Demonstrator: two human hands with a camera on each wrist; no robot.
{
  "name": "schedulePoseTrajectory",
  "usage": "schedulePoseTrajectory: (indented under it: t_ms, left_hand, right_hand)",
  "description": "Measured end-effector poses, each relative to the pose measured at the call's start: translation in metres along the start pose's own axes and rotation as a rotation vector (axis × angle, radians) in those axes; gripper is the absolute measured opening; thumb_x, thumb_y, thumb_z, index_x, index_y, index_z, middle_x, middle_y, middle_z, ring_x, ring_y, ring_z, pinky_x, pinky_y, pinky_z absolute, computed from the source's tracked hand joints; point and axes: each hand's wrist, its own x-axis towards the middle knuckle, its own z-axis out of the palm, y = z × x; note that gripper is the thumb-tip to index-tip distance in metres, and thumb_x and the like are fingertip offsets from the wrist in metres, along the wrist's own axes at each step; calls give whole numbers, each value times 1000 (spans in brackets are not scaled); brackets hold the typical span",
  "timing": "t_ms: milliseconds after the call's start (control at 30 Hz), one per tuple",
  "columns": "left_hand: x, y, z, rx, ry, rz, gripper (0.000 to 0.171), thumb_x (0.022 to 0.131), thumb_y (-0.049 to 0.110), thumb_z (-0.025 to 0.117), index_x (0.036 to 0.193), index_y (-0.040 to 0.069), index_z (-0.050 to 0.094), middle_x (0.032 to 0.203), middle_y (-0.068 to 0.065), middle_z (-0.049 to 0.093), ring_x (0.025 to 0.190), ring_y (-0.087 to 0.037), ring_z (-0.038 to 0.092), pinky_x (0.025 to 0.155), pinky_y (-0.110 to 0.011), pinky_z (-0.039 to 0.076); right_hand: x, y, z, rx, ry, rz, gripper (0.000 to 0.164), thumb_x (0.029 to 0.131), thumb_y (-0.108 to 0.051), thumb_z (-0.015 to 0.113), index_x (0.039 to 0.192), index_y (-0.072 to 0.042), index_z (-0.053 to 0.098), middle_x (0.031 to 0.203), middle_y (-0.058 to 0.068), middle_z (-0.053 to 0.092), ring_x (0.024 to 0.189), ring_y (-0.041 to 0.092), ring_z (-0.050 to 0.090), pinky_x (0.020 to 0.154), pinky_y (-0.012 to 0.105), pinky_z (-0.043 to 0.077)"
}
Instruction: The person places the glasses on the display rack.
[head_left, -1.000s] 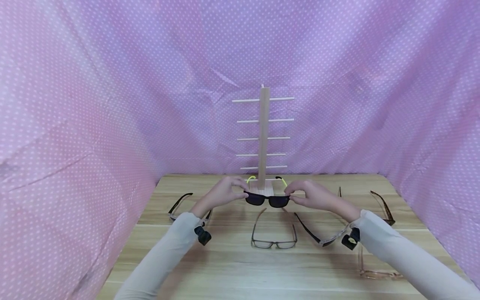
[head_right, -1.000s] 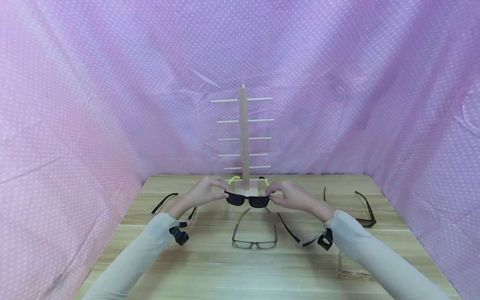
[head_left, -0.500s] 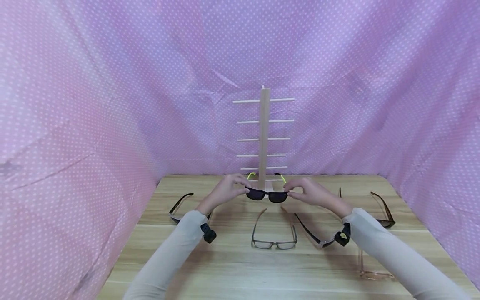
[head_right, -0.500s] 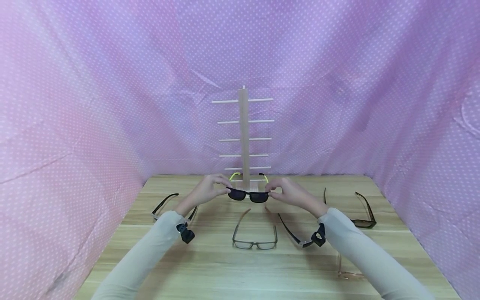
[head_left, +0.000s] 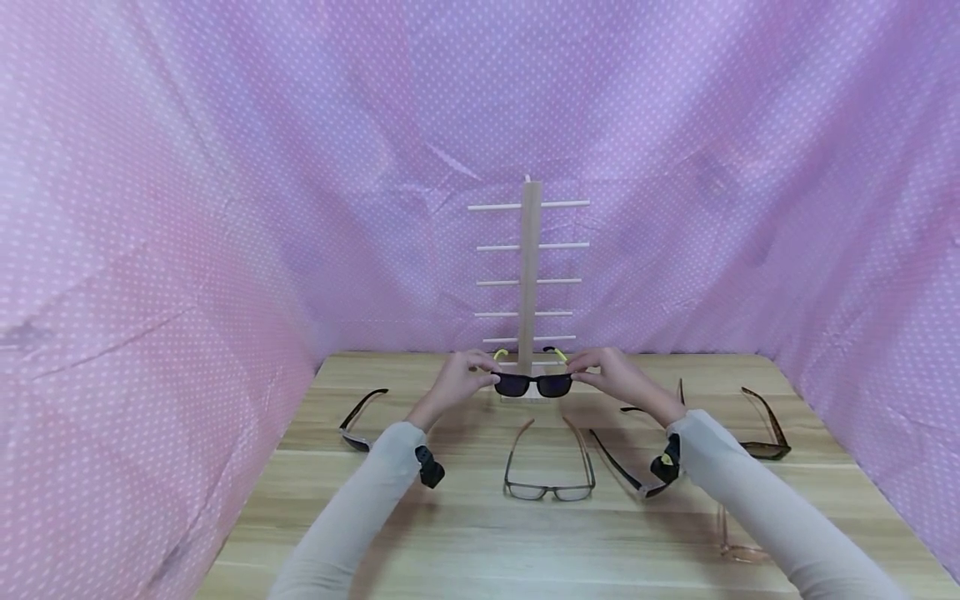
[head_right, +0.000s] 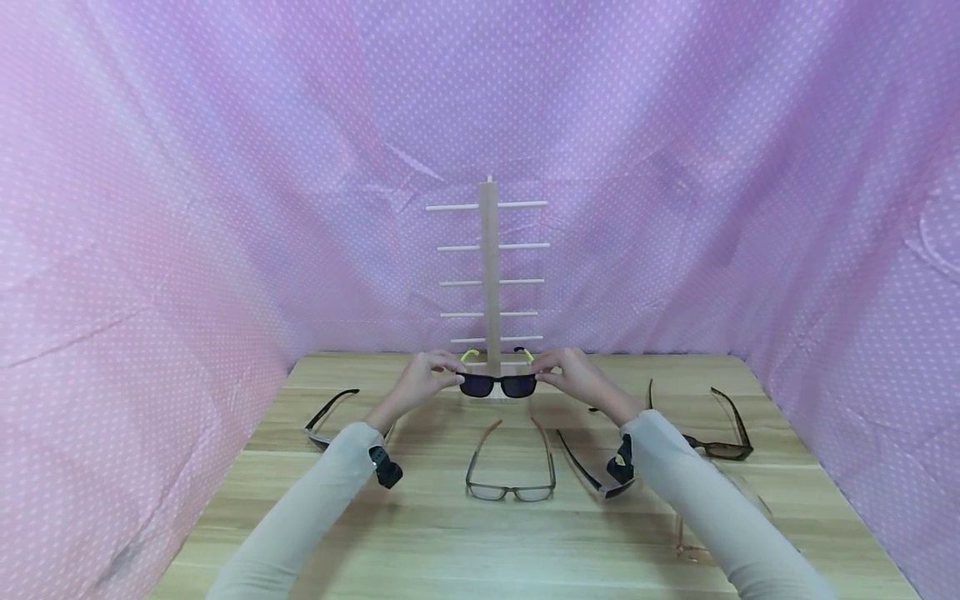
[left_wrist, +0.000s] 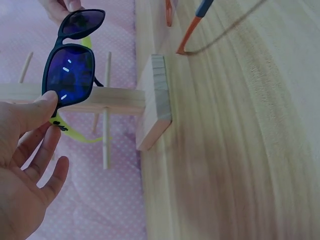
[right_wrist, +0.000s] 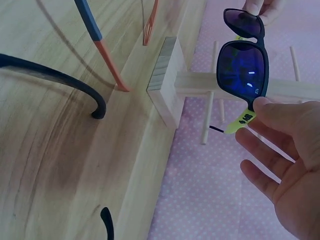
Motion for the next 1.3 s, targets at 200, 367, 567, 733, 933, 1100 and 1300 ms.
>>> schedulePoseTrajectory:
  t_ms: [200, 367, 567, 733, 933, 1100, 1300]
  left_hand:
    - [1, -4, 7, 19, 66, -13, 10, 89, 6, 78, 98, 4, 80, 111, -12, 76, 106, -27, 70, 94, -47, 55]
    - [4, -8, 11, 20, 95, -41, 9, 90, 7, 77, 97, 4, 80, 112, -11, 76, 110, -27, 69, 92, -43, 55]
    - [7, -12, 14, -1, 124, -51, 7, 89, 4, 77, 95, 3, 80, 108, -13, 76, 106, -28, 69, 87, -37, 55]
    - [9, -18, 18, -5, 150, -37, 6, 88, 3, 77, 94, 3, 80, 106, -13, 77, 104, -28, 70, 83, -32, 55]
    - [11, -26, 24, -24, 149, -49, 7, 89, 3, 77, 95, 4, 80, 106, -13, 77, 101, -26, 70, 84, -33, 56]
    - [14, -29, 26, -52, 155, -77, 9, 90, 2, 75, 97, 2, 80, 107, -15, 77, 100, -29, 71, 86, -39, 57]
    - [18, -32, 27, -67, 167, -113, 9, 90, 2, 75, 98, 2, 80, 102, -14, 78, 96, -30, 72, 86, -41, 57]
  right_hand:
    - [4, 8, 9, 7, 15, 21, 12, 90, 2, 72, 100, 2, 79, 113, 23, 74, 109, 43, 69, 95, 57, 54]
    - [8, 13, 14, 20, 39, 46, 12, 90, 1, 72, 100, 3, 79, 112, 23, 74, 107, 41, 69, 88, 54, 57]
    - [12, 20, 22, 17, 68, 74, 10, 88, 1, 74, 97, 1, 80, 104, 19, 77, 96, 34, 71, 77, 42, 57]
    - [13, 23, 27, 28, 95, 86, 10, 87, 3, 75, 95, 1, 79, 102, 19, 77, 93, 34, 72, 77, 44, 59]
    - [14, 26, 32, 20, 119, 100, 8, 87, 3, 74, 94, 1, 79, 103, 20, 76, 92, 34, 73, 77, 42, 61]
    - [15, 29, 35, 8, 129, 118, 9, 88, 3, 73, 95, 3, 79, 103, 21, 76, 93, 35, 73, 79, 46, 61]
    - [21, 30, 36, -23, 124, 126, 10, 89, 3, 73, 97, 4, 79, 99, 20, 76, 89, 34, 72, 80, 48, 60]
